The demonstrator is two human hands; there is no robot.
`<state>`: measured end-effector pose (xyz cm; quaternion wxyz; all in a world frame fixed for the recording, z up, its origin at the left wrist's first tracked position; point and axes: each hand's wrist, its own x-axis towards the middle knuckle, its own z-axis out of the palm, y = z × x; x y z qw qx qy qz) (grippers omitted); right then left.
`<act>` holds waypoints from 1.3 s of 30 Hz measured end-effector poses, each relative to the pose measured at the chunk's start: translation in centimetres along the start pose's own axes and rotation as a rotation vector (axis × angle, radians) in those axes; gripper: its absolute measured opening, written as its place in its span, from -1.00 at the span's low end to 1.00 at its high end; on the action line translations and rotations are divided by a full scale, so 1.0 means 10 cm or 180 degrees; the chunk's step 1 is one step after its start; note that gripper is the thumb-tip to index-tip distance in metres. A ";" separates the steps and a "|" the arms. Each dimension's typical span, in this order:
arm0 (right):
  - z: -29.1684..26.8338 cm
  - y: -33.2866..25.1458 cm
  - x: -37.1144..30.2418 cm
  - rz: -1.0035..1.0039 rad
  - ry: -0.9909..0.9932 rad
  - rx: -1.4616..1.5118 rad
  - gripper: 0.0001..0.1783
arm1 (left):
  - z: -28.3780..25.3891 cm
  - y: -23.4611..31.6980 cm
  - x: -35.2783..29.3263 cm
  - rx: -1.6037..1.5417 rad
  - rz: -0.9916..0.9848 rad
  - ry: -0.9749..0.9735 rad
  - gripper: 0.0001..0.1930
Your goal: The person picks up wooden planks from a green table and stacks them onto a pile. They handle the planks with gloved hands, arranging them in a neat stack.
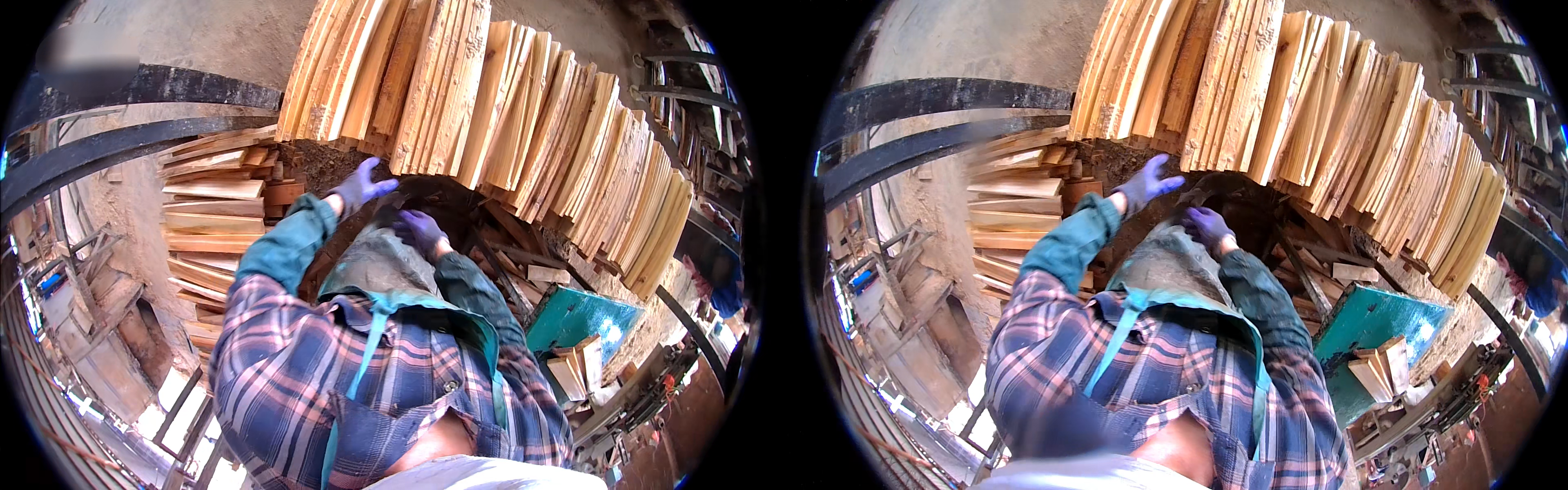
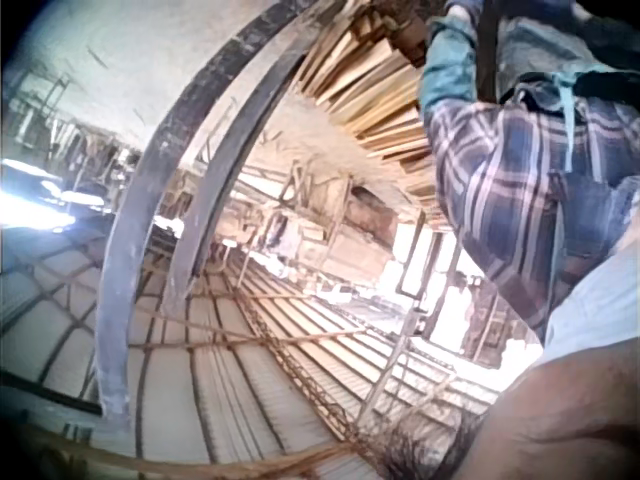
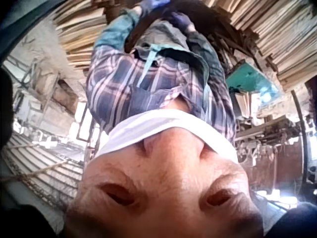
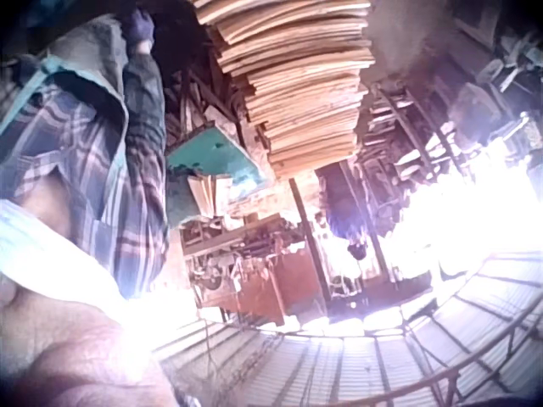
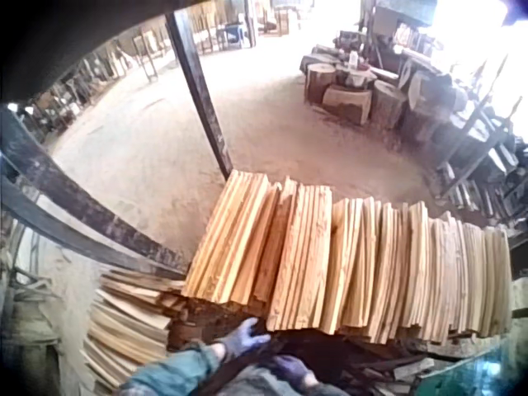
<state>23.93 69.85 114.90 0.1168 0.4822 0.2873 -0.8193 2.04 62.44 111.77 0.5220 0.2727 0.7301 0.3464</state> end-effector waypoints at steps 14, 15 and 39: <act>-0.58 -0.39 -0.68 -0.1183 0.0715 0.0888 -0.60 | 0.33 1.70 -0.08 -0.1035 0.0697 -0.0566 -0.61; -0.56 -0.49 -0.73 -0.1248 0.0679 0.0978 -0.60 | 0.38 1.76 -0.17 -0.0551 0.0598 -0.0594 -0.65; -1.24 2.73 -2.75 -0.3641 0.5542 0.4722 -0.62 | 4.98 3.03 1.60 0.3757 0.5314 -0.1292 -0.47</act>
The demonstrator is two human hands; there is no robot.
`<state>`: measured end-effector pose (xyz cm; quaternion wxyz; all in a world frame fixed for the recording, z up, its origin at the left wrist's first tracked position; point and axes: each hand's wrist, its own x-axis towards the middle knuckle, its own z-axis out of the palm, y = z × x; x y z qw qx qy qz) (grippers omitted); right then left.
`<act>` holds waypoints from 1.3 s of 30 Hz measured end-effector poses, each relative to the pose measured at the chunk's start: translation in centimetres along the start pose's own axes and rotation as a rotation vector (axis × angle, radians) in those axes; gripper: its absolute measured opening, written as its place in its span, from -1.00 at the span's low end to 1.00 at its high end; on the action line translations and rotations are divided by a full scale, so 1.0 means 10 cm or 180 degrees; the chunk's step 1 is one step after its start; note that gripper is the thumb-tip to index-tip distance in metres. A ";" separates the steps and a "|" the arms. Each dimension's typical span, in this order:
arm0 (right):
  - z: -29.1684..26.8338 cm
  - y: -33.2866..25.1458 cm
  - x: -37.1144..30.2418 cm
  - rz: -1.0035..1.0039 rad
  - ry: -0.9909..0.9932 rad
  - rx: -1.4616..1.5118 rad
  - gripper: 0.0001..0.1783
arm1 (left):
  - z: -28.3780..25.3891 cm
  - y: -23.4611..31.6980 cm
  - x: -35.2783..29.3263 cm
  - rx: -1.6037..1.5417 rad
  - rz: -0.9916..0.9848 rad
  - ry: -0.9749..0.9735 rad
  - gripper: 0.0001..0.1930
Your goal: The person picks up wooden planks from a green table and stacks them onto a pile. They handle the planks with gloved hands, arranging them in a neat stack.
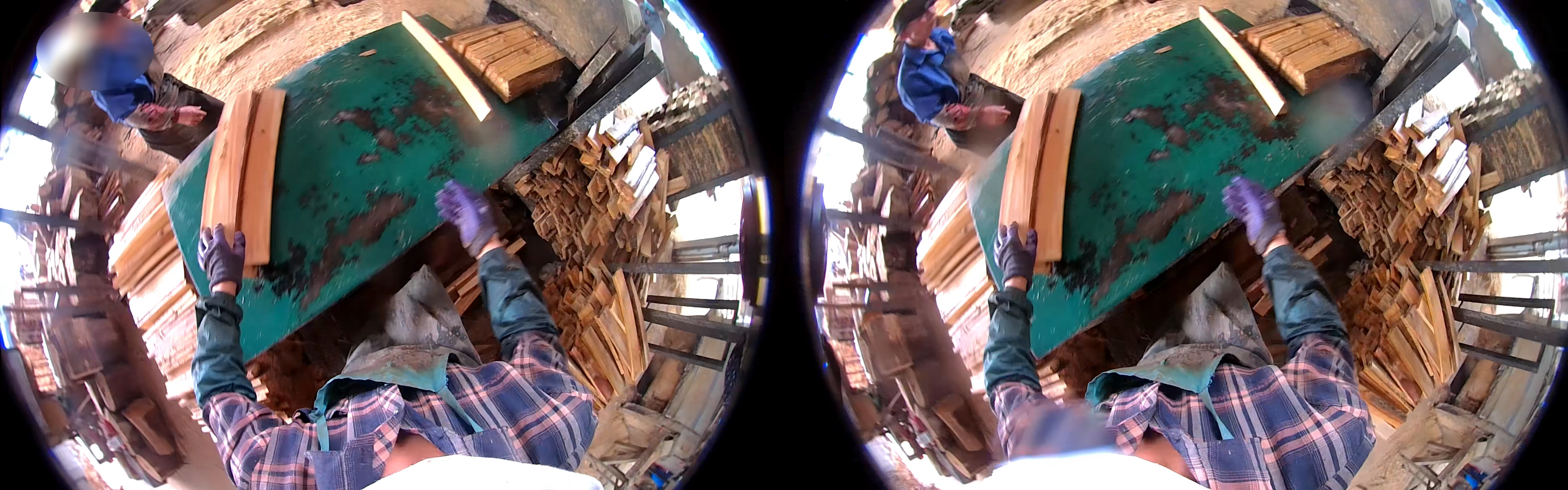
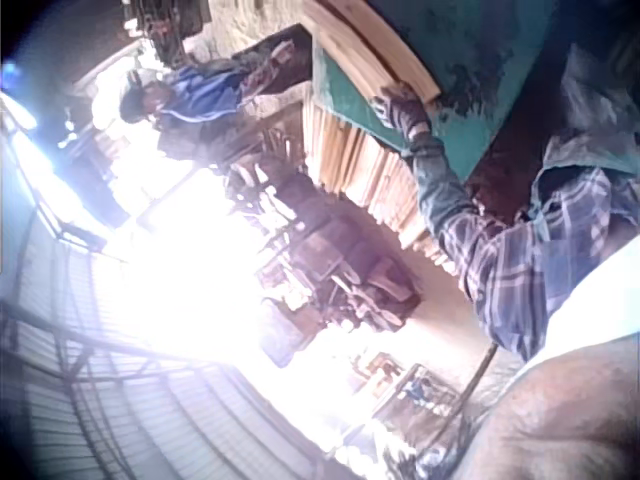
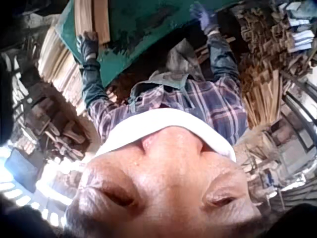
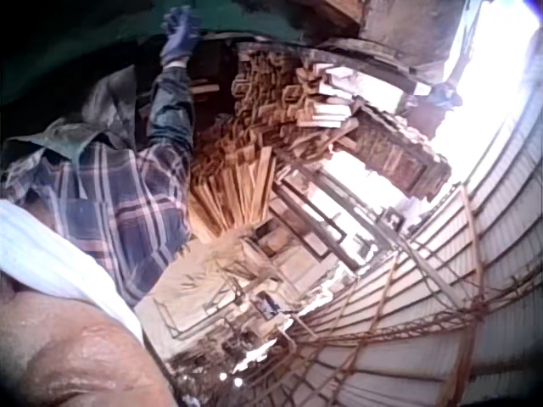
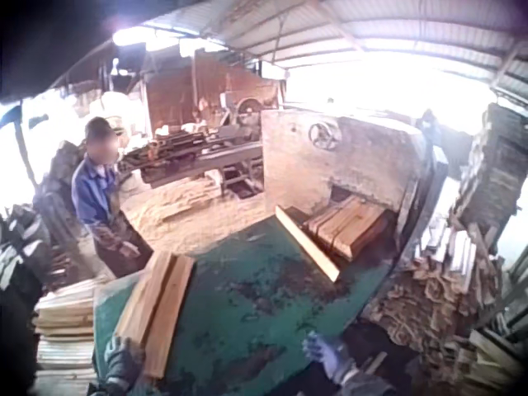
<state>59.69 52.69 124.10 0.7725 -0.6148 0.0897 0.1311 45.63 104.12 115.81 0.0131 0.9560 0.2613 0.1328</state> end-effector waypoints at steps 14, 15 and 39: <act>1.51 0.53 1.26 -0.0957 -0.1337 -0.0865 -0.39 | -0.60 3.48 1.54 -0.1409 0.0117 -0.1523 -0.07; 1.45 0.51 1.24 -0.0745 -0.1329 -0.0666 -0.43 | -0.61 3.57 1.70 -0.0861 -0.0023 -0.1744 -0.02; -0.18 -0.61 2.06 0.0130 0.1667 0.0673 -0.23 | -0.51 1.88 1.81 -0.0206 0.0390 -0.0851 -0.34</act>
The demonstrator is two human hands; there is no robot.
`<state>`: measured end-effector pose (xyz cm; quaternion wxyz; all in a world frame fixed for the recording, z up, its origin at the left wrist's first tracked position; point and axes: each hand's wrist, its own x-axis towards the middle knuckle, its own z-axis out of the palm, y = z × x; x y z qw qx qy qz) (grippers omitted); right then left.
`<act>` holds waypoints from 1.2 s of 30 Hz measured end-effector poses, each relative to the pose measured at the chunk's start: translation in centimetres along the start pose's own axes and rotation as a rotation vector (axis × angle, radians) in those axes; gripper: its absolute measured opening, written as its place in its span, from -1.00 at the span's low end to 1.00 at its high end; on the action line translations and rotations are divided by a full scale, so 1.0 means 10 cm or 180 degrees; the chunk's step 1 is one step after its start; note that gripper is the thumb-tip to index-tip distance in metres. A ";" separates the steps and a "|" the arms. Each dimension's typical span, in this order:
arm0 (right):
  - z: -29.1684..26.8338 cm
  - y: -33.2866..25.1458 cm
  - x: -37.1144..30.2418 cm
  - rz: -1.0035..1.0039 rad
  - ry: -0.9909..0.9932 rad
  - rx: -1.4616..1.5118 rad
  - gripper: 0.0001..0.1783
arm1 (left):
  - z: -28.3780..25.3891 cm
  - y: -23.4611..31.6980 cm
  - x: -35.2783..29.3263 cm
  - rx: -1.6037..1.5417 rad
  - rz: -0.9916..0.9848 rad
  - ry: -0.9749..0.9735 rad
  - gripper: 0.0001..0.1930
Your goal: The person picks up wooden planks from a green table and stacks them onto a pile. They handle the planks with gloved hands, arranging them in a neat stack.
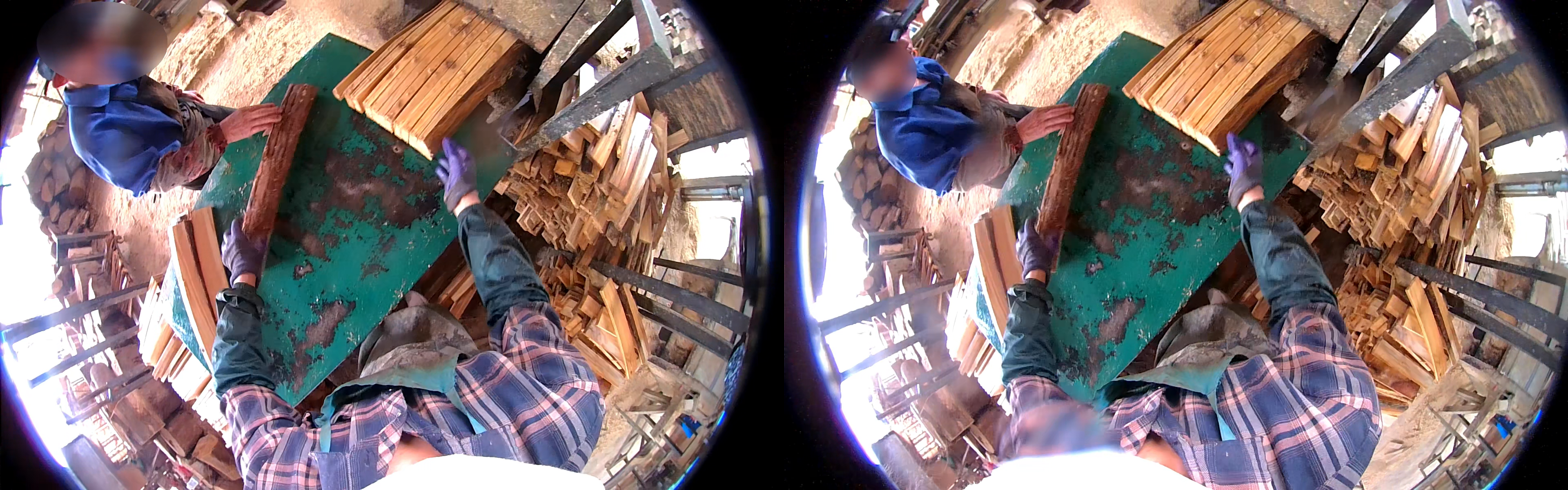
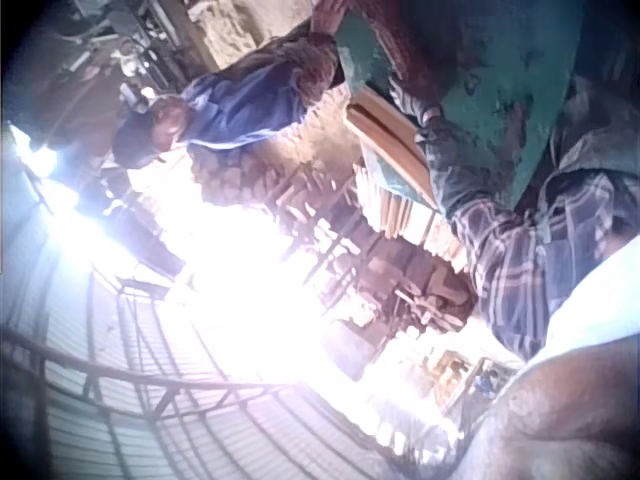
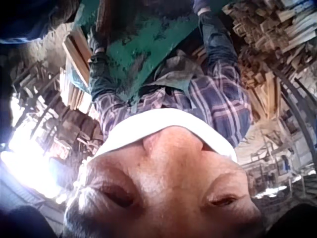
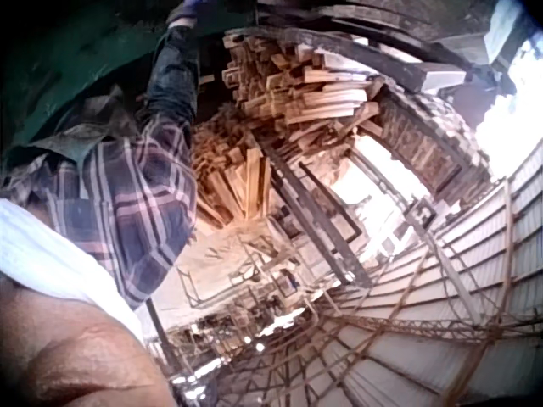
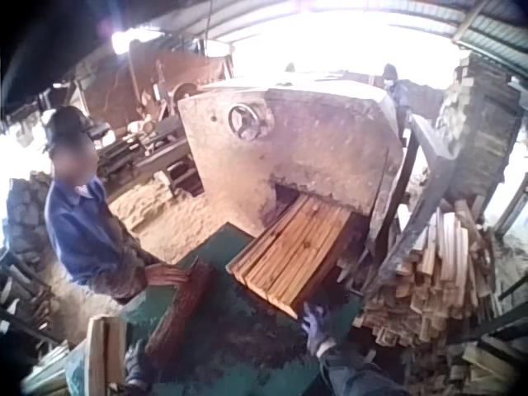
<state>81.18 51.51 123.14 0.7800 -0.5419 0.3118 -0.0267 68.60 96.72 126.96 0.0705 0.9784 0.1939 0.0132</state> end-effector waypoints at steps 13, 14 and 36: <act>0.69 -0.02 0.68 -0.1750 0.1070 -0.2012 0.31 | 0.28 3.00 1.94 -0.1169 0.1812 0.0152 -0.52; 0.66 0.03 0.74 -0.1721 0.1142 -0.2030 0.31 | 0.33 3.19 1.90 -0.0864 0.1724 0.0281 -0.56; -0.32 0.78 -1.66 -0.0401 -0.0527 -0.0640 0.20 | 0.19 1.34 -1.01 -0.1118 0.0951 0.0155 -0.68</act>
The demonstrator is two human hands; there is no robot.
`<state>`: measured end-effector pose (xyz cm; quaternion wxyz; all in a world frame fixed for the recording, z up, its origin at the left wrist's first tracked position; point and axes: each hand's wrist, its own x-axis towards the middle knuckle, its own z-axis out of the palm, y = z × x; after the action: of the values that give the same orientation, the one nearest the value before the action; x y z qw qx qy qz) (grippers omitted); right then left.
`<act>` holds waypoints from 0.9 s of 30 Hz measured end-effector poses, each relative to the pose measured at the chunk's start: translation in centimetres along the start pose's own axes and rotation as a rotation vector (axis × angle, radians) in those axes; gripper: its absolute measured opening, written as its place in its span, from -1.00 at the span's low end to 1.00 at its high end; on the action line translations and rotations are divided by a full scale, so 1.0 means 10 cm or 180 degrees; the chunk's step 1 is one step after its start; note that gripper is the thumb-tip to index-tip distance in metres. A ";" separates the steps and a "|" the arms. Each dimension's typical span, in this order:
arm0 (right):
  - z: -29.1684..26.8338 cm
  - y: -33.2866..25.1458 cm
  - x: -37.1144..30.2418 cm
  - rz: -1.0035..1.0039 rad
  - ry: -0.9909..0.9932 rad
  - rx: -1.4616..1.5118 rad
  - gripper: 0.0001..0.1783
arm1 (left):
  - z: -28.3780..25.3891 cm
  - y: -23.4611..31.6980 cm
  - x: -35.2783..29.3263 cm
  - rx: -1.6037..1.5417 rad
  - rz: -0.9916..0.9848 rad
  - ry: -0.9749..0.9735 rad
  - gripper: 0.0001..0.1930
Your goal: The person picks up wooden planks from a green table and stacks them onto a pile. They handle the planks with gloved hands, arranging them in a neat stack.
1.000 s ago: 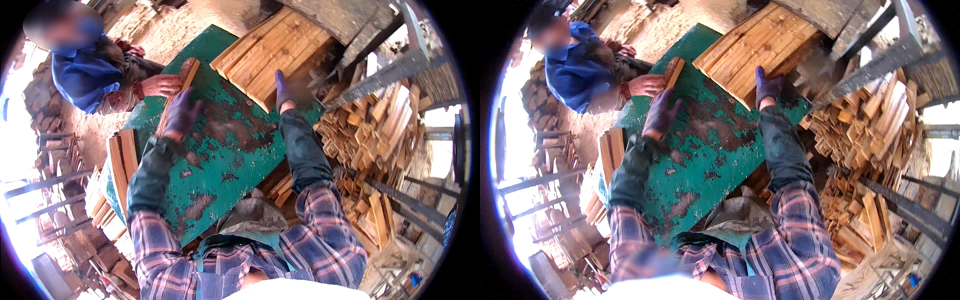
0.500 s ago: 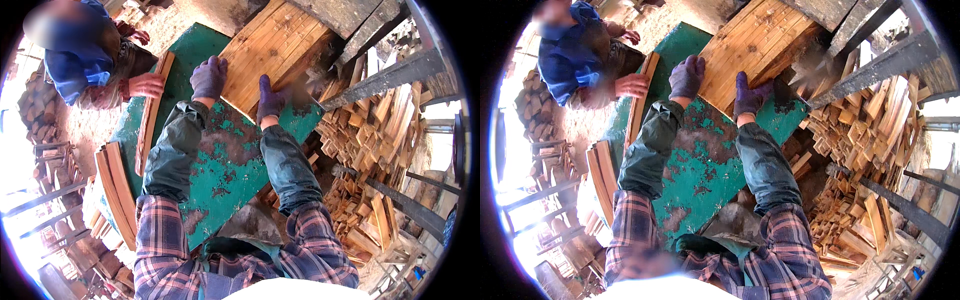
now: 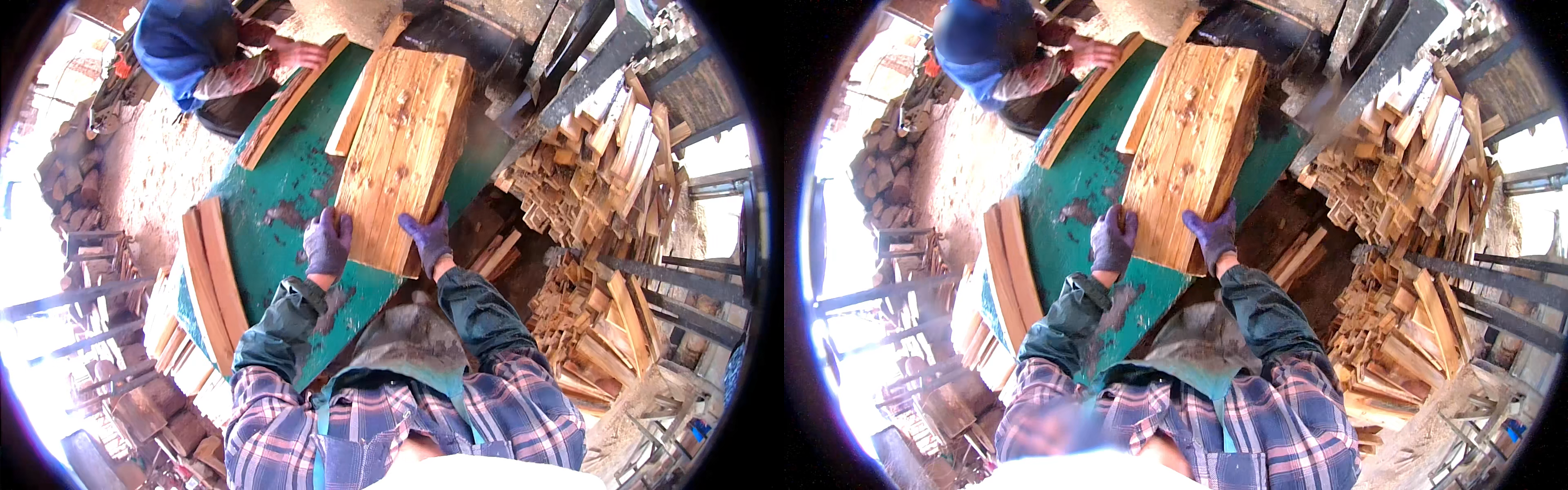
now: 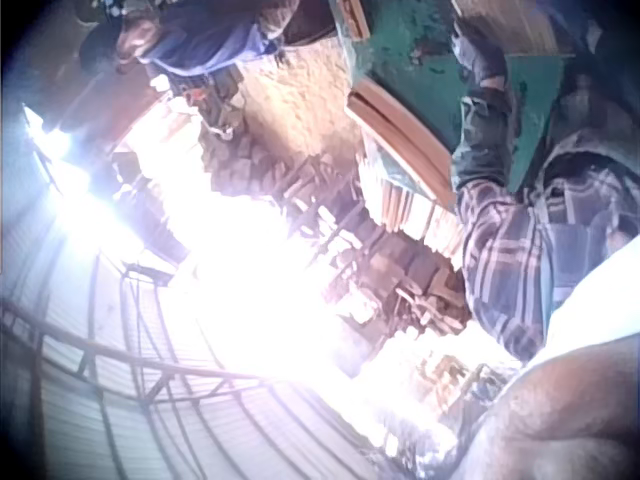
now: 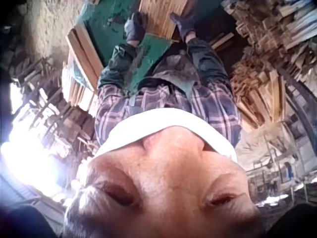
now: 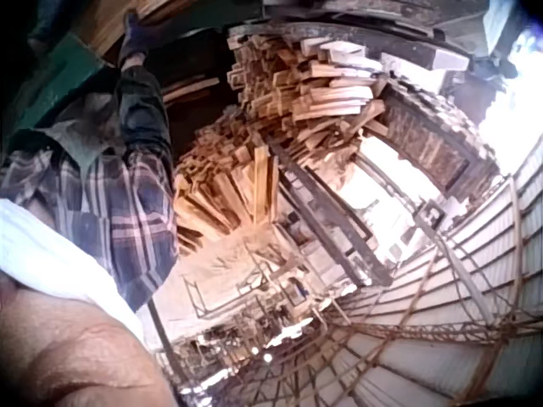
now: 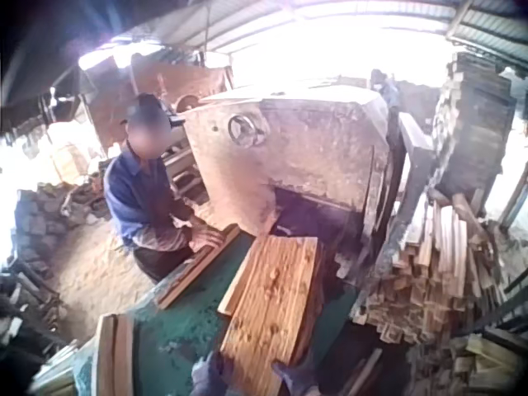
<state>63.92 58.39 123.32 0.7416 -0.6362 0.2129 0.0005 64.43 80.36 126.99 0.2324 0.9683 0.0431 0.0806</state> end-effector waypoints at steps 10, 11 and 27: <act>-0.43 -0.17 -2.19 0.0964 -0.1121 0.1128 -0.26 | -0.40 0.21 -1.05 -0.4683 -0.1492 -0.3380 -0.48; -0.46 -0.09 -2.36 0.0906 -0.0982 0.0952 -0.25 | -0.36 0.64 -1.10 -0.2916 -0.0985 -0.2883 -0.46; -3.65 -2.11 -0.13 -0.1019 0.1037 0.0772 -0.39 | -0.79 3.34 -0.35 -0.3290 0.3401 -0.1832 -0.39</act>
<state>57.01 20.21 139.99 0.7590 -0.5599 0.2246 -0.2449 61.12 53.75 148.75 0.5840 0.6104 -0.5315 -0.0624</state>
